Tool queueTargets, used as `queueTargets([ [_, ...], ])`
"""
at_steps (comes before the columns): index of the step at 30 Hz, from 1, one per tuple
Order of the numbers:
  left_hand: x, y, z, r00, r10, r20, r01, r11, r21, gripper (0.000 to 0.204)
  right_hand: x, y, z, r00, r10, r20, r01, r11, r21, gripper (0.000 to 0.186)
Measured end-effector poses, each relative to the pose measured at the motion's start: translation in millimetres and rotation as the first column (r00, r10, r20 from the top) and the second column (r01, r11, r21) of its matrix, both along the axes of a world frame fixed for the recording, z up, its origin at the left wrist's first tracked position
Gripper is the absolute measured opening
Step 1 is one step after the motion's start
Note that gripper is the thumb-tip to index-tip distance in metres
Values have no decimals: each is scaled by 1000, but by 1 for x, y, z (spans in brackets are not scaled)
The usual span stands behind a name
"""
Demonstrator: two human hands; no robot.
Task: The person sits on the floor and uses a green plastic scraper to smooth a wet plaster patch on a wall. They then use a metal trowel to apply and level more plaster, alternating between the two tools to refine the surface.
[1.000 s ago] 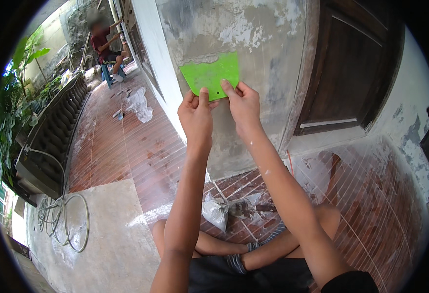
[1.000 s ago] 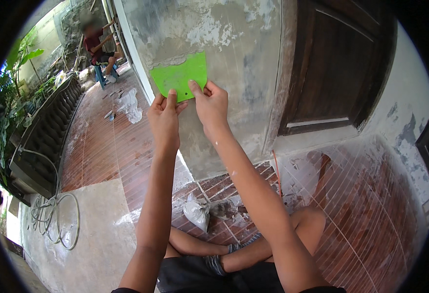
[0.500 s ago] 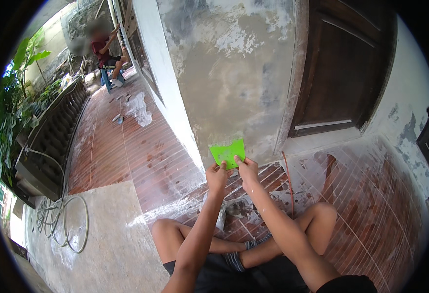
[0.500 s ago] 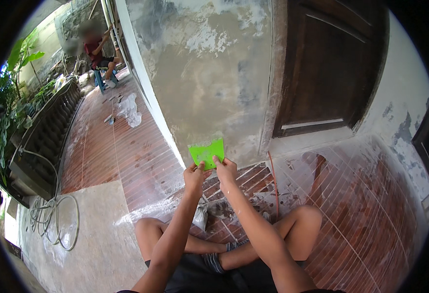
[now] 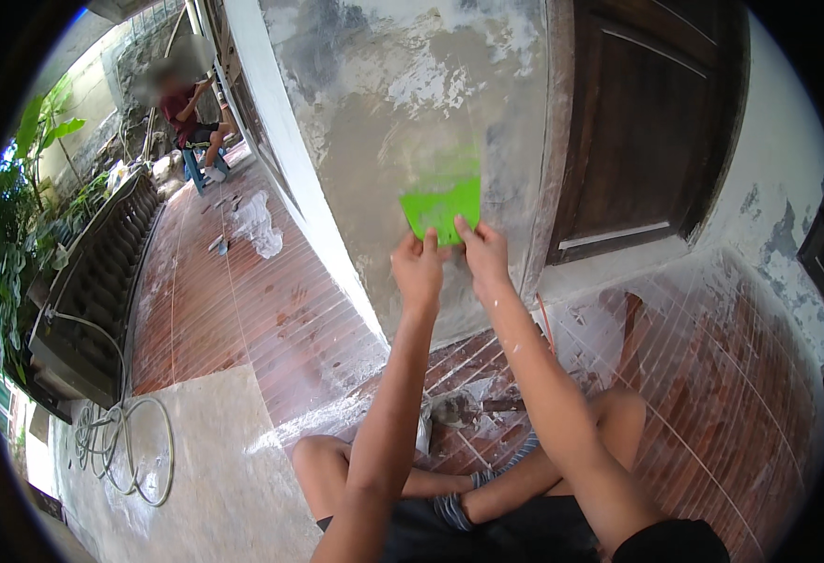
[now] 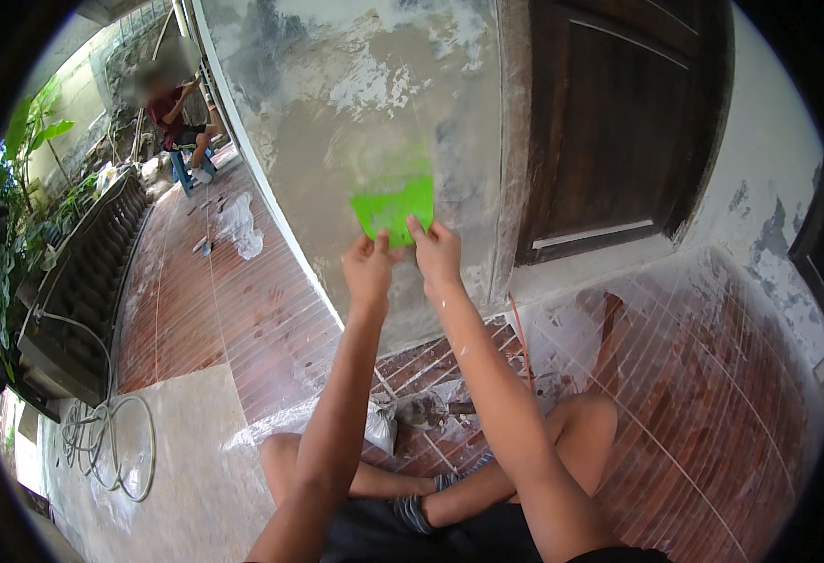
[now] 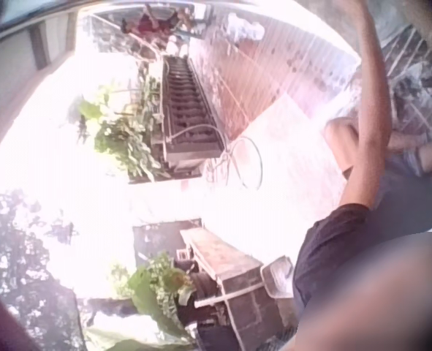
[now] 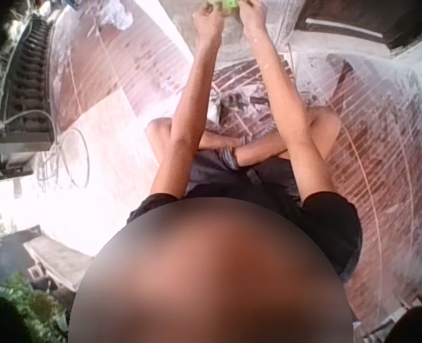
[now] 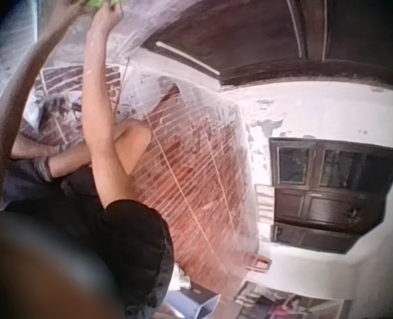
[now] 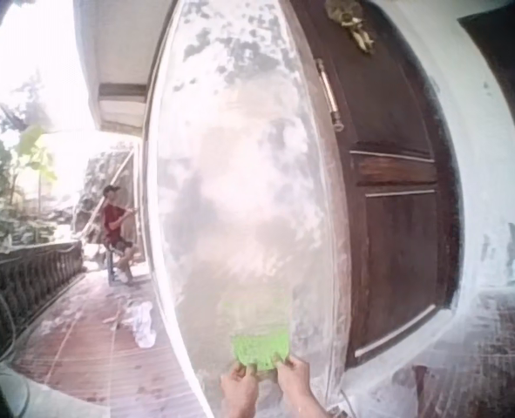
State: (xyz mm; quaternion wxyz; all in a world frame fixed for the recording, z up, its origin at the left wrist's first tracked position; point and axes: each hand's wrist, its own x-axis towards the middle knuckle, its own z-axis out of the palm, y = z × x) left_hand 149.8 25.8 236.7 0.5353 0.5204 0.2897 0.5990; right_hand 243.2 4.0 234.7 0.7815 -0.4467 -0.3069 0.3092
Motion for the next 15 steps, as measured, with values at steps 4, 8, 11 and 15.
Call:
queueTargets([
  [4, 0, -13, -109, 996, -84, -36, 72, 963, -259, 21, 3, -24, -107, 994, -3, -108, -28, 956, -292, 25],
  [8, -5, -45, -151, 991, -125, -35, 93, 868, -488, 22, -1, -56, -152, 985, -62, -163, -12, 909, -417, 24],
  [11, -4, -60, -115, 987, -155, -34, 131, 917, -377, 23, 0, -69, -120, 991, -71, -115, 34, 953, -302, 26],
  [15, 11, -48, -14, 991, -136, 9, 135, 989, 60, 26, 19, -55, -23, 998, -52, 20, 50, 995, 89, 23],
])
